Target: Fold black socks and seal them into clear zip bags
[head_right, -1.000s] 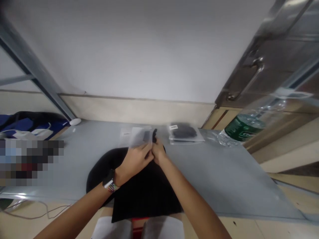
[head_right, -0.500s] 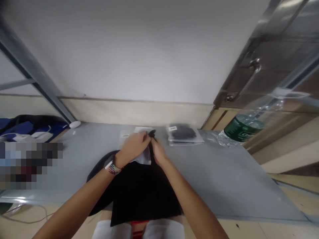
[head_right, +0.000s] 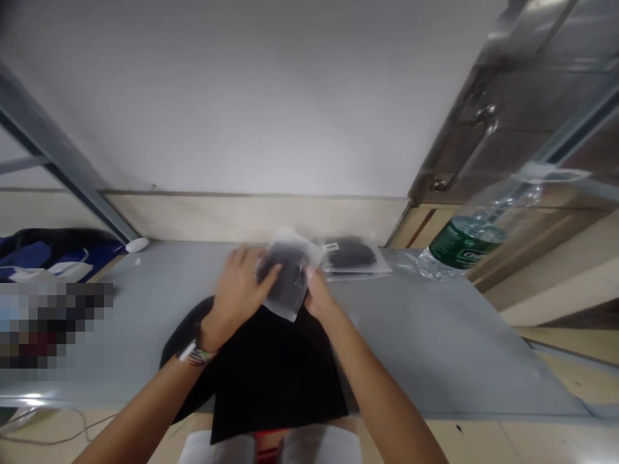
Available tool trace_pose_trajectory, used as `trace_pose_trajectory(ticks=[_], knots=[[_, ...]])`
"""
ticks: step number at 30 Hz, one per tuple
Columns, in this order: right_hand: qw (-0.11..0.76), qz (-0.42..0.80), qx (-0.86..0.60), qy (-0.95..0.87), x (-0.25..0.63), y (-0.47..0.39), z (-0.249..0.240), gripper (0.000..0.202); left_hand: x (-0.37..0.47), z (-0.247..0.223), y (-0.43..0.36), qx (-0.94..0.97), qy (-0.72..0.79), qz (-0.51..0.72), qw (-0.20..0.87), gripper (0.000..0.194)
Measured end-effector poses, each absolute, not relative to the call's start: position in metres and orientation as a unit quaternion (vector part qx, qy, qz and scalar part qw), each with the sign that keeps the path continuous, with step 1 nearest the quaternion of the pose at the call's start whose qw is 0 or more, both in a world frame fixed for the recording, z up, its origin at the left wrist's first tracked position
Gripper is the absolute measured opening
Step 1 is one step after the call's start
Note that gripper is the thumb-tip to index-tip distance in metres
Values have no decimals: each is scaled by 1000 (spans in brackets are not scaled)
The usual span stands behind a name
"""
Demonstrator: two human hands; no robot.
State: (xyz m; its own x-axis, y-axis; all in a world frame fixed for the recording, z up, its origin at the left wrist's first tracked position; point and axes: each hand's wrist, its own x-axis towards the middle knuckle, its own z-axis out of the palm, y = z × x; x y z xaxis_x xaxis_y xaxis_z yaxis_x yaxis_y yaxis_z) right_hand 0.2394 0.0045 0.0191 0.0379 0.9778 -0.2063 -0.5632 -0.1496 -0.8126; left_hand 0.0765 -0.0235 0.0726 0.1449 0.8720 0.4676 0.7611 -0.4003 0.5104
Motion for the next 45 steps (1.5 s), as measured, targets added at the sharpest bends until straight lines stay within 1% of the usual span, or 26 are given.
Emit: trace_pose_trajectory(ticks=[1,2,3,4,5,6,7,9,12,14,17,21,23,27,29,33,36,38,40,42,43,45], knots=[[595,646,-402,-257,242,5,21,27,68,71,-18,721,551,398,138,45],[593,646,-402,-263,243,4,22,30,61,70,-12,689,547,412,237,57],[593,642,-402,-274,243,3,22,33,55,68,-8,656,527,409,354,63],[591,638,-403,-286,242,2,22,36,50,67,-6,620,493,395,465,65],[586,635,-406,-297,240,1,20,38,48,65,-6,586,455,375,556,63],[581,632,-411,-307,238,-1,18,39,47,64,-7,554,421,358,622,59],[580,624,-417,-317,234,-2,16,39,48,62,-10,526,398,348,666,55],[596,587,-426,-345,228,-4,12,36,54,58,-17,482,383,343,710,50],[645,476,-437,-408,227,-2,11,24,63,52,-22,453,388,358,719,43],[647,420,-454,-447,233,0,17,19,65,49,-18,454,395,371,708,39],[616,384,-481,-491,247,-1,30,28,61,43,-7,438,405,380,707,38],[627,340,-463,-526,259,-8,41,20,52,37,5,393,402,409,719,39],[630,341,-453,-531,259,-10,41,19,50,35,7,382,389,419,726,42],[607,391,-437,-537,253,-6,33,13,52,30,4,380,374,394,749,43],[601,400,-442,-533,252,-3,30,13,55,27,2,373,373,392,753,44],[632,357,-464,-509,257,-4,32,22,56,21,2,321,378,425,757,40],[651,315,-475,-501,262,-9,33,19,52,19,6,263,383,456,759,29],[623,348,-482,-508,263,-12,33,19,50,18,9,243,376,490,748,26],[565,415,-484,-524,261,-13,31,21,49,17,11,241,362,520,735,25],[518,461,-472,-545,258,-13,30,19,50,16,11,247,348,536,728,27],[511,466,-464,-553,258,-12,30,19,50,16,12,248,343,546,723,27],[539,441,-455,-555,260,-10,30,23,48,16,13,249,335,574,704,28]])
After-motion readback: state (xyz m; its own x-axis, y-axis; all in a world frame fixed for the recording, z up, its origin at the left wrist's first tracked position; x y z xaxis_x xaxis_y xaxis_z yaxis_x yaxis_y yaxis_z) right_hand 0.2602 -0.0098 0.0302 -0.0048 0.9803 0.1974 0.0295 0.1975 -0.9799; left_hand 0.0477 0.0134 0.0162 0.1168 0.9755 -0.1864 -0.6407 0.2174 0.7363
